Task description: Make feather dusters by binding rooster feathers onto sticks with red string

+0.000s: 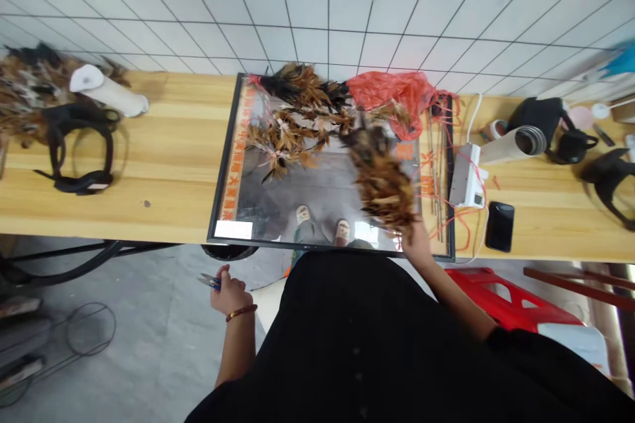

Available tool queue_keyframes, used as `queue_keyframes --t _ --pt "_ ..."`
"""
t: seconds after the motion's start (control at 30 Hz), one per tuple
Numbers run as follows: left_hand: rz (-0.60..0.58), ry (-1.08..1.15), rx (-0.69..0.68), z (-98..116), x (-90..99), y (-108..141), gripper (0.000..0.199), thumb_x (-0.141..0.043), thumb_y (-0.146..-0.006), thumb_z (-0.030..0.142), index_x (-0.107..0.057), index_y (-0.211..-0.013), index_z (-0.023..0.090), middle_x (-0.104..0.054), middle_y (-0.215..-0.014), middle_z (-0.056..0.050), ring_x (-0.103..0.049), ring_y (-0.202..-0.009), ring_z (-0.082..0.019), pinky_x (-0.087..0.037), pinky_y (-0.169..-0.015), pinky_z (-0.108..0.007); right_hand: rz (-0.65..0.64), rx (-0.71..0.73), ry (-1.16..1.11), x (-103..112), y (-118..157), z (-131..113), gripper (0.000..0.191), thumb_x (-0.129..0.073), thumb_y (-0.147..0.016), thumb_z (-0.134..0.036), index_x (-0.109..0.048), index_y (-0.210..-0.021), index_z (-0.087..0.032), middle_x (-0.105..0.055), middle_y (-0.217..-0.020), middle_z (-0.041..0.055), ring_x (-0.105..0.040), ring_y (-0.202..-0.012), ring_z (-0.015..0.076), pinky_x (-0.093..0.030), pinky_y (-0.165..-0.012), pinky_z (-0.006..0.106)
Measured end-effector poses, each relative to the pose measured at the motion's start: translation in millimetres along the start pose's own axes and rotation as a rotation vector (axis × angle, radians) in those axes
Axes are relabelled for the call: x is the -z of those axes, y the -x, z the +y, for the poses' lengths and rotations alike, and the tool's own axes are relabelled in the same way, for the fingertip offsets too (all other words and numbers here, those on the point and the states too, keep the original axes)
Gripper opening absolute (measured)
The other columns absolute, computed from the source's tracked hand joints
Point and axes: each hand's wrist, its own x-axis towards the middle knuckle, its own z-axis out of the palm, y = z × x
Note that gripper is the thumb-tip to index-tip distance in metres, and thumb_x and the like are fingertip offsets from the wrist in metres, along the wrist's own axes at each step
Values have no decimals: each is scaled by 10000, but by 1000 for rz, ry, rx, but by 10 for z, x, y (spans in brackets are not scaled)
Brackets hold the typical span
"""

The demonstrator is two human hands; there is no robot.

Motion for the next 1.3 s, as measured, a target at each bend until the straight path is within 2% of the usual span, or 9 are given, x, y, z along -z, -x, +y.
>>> queue_keyframes --t 0.17,0.4,0.63,0.77,0.87,0.97,1.1,1.2,1.3 --pt "-11 -16 -4 79 -390 86 360 -674 -707 428 -587 -924 155 -521 -653 47 -206 -425 -8 -157 -423 -202 252 -356 217 360 143 522 393 -492 -850 -298 -539 -1207 -140 -596 -1018 160 -583 -972 327 -510 -846 571" --pt "-17 -25 -8 34 -597 74 347 -676 -699 411 -573 -892 142 -618 -758 15 -207 -418 5 -151 -407 -195 -375 94 116 77 84 -94 614 -422 -818 -88 -471 -1410 -240 -589 -1226 126 -586 -1099 262 -552 -871 389" --pt "-20 -116 -89 -70 -424 -53 319 -602 -772 426 -603 -917 143 -642 -776 -3 -241 -407 -10 -238 -406 -198 165 -302 11 -4 135 93 375 -489 -870 -299 -539 -1214 -158 -623 -1057 145 -609 -1007 290 -529 -874 491" --pt "-33 -447 -512 -54 -537 52 299 -607 -816 399 -675 -959 145 -685 -903 -55 -573 -648 -111 -484 -627 -268 320 -395 76 109 129 370 348 -498 -855 -326 -541 -1151 -149 -607 -1031 141 -591 -992 285 -505 -883 494" --pt "-396 -631 -841 -14 -797 203 231 -635 -826 335 -710 -954 158 -704 -1011 -94 -653 -948 -192 -509 -886 -348 299 -438 173 182 360 423 355 -484 -829 -274 -549 -1155 -148 -588 -996 144 -584 -992 310 -500 -872 527" --pt "-628 -604 -920 -4 -1079 373 209 -584 -871 310 -713 -949 164 -709 -1013 -98 -669 -957 -189 -523 -906 -362 62 -323 94 167 656 292 434 -453 -802 -180 -549 -1224 -212 -601 -988 111 -614 -942 288 -542 -824 480" --pt "-610 -547 -848 -72 -1247 499 238 -560 -891 343 -707 -942 163 -706 -986 -93 -671 -957 -188 -531 -902 -361 -37 -118 34 115 728 114 579 -451 -800 -123 -493 -1352 -291 -580 -1177 100 -593 -1091 262 -525 -937 446" --pt "-612 -567 -798 -148 -1197 465 260 -555 -890 372 -703 -941 164 -708 -977 -92 -672 -954 -190 -528 -905 -359 207 -251 91 105 585 193 540 -455 -816 -149 -476 -1354 -188 -554 -1197 170 -563 -1124 297 -486 -963 518" --pt "-576 -593 -767 -194 -1076 367 266 -547 -894 373 -700 -955 164 -707 -984 -92 -669 -960 -186 -522 -913 -348 181 -382 96 122 554 394 472 -477 -804 -199 -525 -1270 -151 -585 -1116 174 -585 -1039 303 -514 -882 515"
